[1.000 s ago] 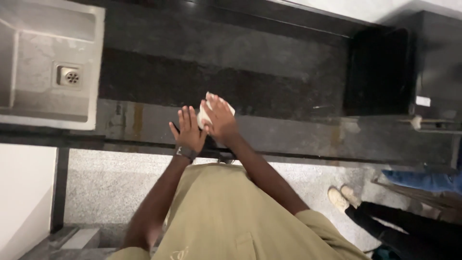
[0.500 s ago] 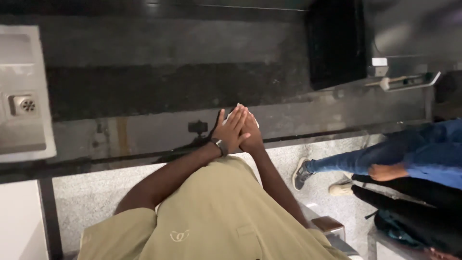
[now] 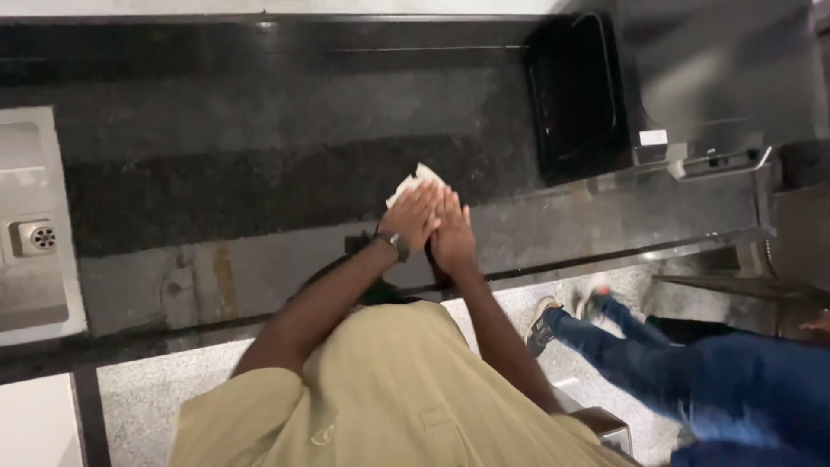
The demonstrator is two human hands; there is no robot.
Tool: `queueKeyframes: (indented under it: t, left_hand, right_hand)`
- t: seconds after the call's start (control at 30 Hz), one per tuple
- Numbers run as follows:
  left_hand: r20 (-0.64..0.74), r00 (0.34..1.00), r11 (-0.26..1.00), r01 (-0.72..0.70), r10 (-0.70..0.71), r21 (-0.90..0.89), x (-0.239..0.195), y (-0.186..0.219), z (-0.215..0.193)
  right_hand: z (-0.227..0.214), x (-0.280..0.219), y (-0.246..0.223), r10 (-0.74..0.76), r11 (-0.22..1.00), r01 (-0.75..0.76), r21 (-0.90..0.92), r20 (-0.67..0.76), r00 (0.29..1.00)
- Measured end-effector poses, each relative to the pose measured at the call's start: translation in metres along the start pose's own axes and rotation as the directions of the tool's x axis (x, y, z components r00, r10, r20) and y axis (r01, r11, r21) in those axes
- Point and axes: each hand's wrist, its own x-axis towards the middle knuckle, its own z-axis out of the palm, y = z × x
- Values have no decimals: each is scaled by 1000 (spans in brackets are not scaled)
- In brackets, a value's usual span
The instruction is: Tidying up a kitchenette by putting dishes, bowls, and cutlery into drawers and wiping down the countertop with a cloth.
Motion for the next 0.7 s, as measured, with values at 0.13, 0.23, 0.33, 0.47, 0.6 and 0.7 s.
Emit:
queueKeyframes:
  t: [0.13, 0.23, 0.33, 0.47, 0.6, 0.7]
  left_hand:
    - [142, 979, 989, 143, -146, 30, 39, -49, -12]
    - [182, 953, 963, 212, -242, 168, 41, -96, -48]
    - [144, 920, 929, 347, -363, 127, 2, -142, -70]
    - [68, 864, 866, 501, -499, -8, -97, -179, -104]
    - [-102, 804, 804, 593, -586, 53, -185, -169, -122]
    - [13, 743, 743, 669, -669, 13, -221, -121, -165]
  right_hand:
    - [32, 71, 15, -74, 997, 73, 20, 13, 997]
    - [64, 117, 0, -174, 984, 175, -28, 22, 984]
    - [81, 145, -61, -238, 970, 235, 65, 37, 971]
    - [132, 140, -137, -440, 895, 436, 94, 29, 898]
    - [134, 117, -192, -605, 797, 587, 144, 182, 776]
    - [102, 78, -205, -683, 727, 621, 292, 210, 700]
